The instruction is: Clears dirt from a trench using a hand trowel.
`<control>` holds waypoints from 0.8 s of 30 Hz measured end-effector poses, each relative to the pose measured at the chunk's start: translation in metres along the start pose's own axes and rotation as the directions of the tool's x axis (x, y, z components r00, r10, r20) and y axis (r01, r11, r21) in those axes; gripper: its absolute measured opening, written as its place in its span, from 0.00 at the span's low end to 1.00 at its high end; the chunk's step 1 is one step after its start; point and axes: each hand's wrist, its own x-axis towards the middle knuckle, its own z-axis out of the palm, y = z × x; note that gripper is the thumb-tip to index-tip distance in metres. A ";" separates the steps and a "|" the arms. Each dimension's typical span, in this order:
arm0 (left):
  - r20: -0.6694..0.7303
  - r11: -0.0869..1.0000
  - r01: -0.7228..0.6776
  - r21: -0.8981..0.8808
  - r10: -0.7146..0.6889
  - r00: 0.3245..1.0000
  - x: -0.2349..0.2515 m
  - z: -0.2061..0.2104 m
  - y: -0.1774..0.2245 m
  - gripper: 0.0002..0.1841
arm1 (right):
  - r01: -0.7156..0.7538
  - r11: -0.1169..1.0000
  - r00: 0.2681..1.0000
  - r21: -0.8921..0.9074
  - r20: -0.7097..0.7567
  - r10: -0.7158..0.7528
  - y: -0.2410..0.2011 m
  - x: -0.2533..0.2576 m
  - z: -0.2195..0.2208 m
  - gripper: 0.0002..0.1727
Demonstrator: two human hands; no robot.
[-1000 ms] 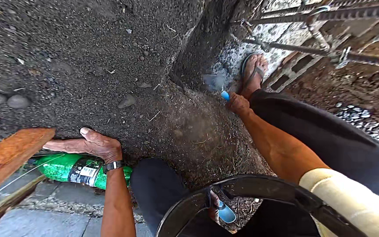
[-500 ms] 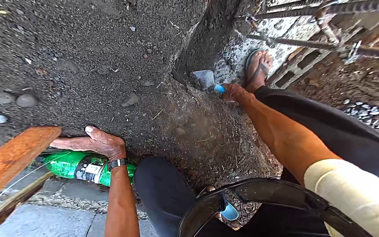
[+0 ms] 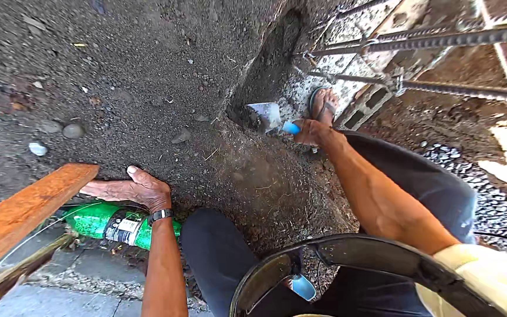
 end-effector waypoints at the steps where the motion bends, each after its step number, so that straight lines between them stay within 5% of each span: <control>1: 0.000 1.000 0.005 -0.002 -0.005 1.000 0.000 0.000 0.000 0.50 | -0.011 1.000 0.999 0.006 -0.041 0.011 -0.003 -0.018 -0.003 0.22; 6: 0.029 0.999 0.040 -0.005 -0.040 0.999 0.002 -0.005 0.004 0.54 | 0.006 0.998 0.953 0.068 -0.303 0.015 -0.068 -0.168 -0.037 0.17; 9: 0.020 0.999 0.033 0.010 -0.033 0.999 0.004 -0.005 0.000 0.55 | 0.100 0.995 0.908 0.006 -0.409 -0.089 -0.162 -0.254 -0.057 0.17; 12: 0.017 0.998 0.059 -0.017 -0.059 0.998 0.006 -0.014 0.018 0.53 | 0.339 0.939 0.764 -0.067 -0.562 -0.316 -0.268 -0.297 -0.040 0.21; 13: 0.105 0.992 0.123 0.024 -0.125 0.987 0.012 -0.033 0.044 0.51 | 0.447 0.889 0.696 -0.096 -0.588 -0.413 -0.295 -0.301 -0.031 0.18; 15: 0.442 0.939 0.264 0.219 -0.337 0.831 0.034 -0.080 0.095 0.45 | 0.595 0.797 0.616 -0.103 -0.579 -0.534 -0.319 -0.298 -0.014 0.11; 17: 0.075 0.992 0.125 0.028 -0.127 0.989 0.013 -0.032 0.046 0.49 | 0.569 0.822 0.670 0.016 -0.589 -0.452 -0.308 -0.282 0.001 0.13; 18: 0.004 0.998 0.055 -0.015 -0.055 0.998 0.007 -0.015 0.021 0.52 | 0.503 0.859 0.724 0.095 -0.589 -0.359 -0.290 -0.268 0.011 0.15; 21: 0.036 1.000 0.016 0.008 -0.017 0.999 0.002 -0.007 0.001 0.57 | 0.213 0.928 0.856 0.306 -0.515 -0.027 -0.209 -0.211 0.041 0.23; 24: 0.016 1.000 0.004 0.004 -0.004 1.000 0.002 -0.005 0.003 0.57 | -0.071 0.872 0.908 0.485 -0.330 0.257 -0.123 -0.140 0.061 0.25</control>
